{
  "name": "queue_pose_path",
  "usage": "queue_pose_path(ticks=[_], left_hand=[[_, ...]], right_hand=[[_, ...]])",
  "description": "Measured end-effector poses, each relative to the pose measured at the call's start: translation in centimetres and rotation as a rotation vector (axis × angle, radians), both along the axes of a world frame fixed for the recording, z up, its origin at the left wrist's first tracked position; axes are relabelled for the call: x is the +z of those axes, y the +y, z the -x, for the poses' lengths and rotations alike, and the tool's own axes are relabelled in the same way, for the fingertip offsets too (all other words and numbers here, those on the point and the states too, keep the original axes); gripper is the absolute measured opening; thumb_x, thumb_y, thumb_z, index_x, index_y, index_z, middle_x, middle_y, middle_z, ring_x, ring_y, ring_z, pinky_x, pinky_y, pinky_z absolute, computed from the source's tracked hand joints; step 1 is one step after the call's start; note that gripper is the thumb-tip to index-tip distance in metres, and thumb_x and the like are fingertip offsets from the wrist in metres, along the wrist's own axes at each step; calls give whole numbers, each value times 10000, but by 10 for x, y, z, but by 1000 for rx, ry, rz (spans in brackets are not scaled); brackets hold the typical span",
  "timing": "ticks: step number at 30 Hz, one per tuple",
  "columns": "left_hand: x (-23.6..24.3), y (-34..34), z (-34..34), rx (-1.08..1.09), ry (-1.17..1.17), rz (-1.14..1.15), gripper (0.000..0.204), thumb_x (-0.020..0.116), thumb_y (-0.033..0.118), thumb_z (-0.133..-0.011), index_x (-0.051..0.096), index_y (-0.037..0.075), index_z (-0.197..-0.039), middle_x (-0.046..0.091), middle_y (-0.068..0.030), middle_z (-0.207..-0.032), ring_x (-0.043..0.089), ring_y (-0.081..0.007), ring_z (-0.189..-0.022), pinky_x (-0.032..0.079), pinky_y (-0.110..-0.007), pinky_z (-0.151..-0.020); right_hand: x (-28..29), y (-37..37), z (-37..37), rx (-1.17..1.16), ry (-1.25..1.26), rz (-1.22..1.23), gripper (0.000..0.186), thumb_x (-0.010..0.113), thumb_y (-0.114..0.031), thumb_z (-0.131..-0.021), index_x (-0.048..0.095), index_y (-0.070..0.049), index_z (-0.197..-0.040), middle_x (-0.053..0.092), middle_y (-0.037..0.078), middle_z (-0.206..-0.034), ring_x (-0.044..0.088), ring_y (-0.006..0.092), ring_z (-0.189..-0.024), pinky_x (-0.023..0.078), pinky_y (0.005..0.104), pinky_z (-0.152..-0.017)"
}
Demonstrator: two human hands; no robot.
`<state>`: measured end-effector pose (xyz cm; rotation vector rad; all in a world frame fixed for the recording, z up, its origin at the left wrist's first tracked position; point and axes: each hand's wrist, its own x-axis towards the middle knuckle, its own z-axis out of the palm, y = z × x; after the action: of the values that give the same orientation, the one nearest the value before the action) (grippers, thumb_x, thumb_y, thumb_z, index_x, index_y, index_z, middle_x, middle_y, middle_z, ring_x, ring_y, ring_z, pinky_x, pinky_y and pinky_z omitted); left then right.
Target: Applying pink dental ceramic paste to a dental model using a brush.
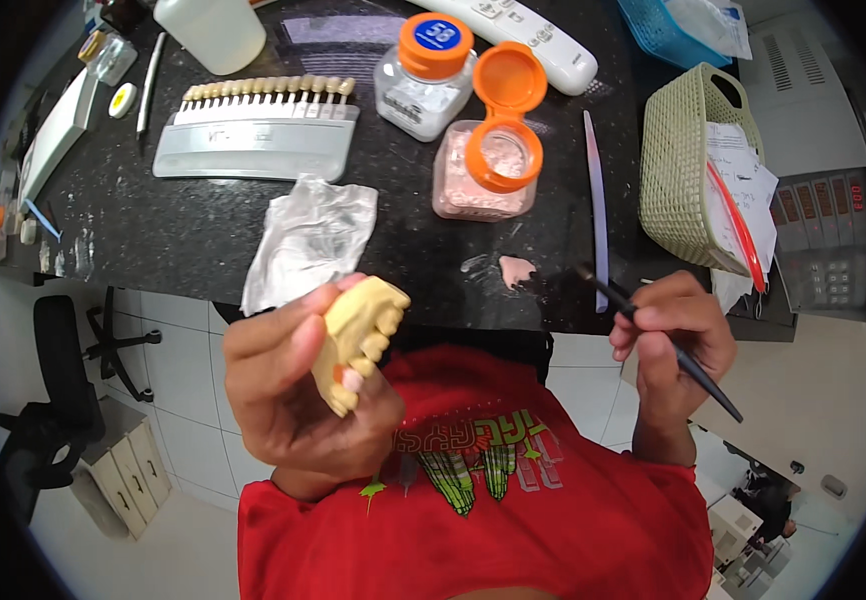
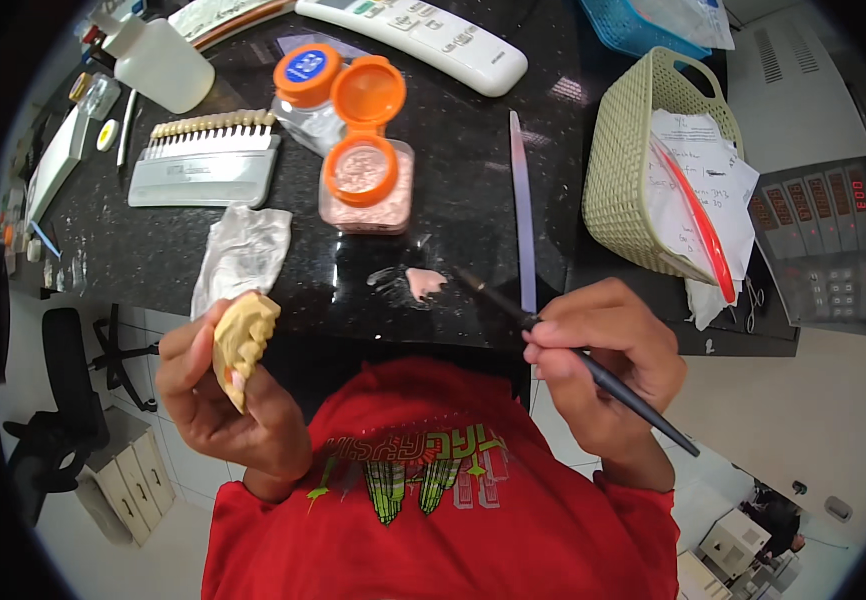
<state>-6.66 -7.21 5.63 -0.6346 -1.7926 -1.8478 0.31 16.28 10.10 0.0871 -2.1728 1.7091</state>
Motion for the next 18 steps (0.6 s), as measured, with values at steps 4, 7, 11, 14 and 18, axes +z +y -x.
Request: queue_pose_path(ticks=[4, 7, 11, 14, 18], left_hand=[[-3, 21, -7, -54, -26, 48, 370, 601, -97, -776, 500, -53, -1129, 517, -211, -1088, 660, -319, -937, 590, -370, -833], [-6, 29, -11, -60, -68, 106, 373, 612, -95, -773, 499, -56, -1126, 513, -211, -1091, 654, -314, -956, 590, -371, -840], [-5, 31, -14, -17, -84, 131, 349, 611, -86, -780, 491, -68, -1106, 510, -212, -1092, 640, -314, -995, 585, -379, -860], [-6, 33, -15, -17, -85, 129, 345, 609, -87, -777, 490, -68, -1100, 506, -210, -1094, 637, -311, -1007, 582, -383, -868], [-6, 32, -15, -21, -69, 150, 354, 606, -90, -771, 489, -69, -1104, 501, -205, -1094, 634, -307, -1015, 583, -383, -870]], right_hand=[[-13, 1, -1, 3, -69, 46, 174, 681, -16, -809, 589, 30, -949, 620, 157, -832, 625, 151, -682, 522, 238, -600], [-15, 0, 0, -47, -91, 66, 157, 691, 41, -753, 586, 20, -868, 635, 140, -818, 623, 143, -672, 505, 226, -628], [-17, 4, 3, -18, -62, -74, 181, 693, 52, -693, 611, 19, -851, 651, 137, -774, 630, 150, -649, 494, 226, -581], [-16, 7, 7, 21, -10, -183, 199, 702, 45, -672, 623, 19, -853, 655, 134, -759, 636, 160, -637, 492, 229, -552], [-13, 9, 8, 65, 22, -277, 210, 712, 44, -666, 628, 15, -857, 657, 125, -765, 647, 174, -644, 504, 239, -547]])
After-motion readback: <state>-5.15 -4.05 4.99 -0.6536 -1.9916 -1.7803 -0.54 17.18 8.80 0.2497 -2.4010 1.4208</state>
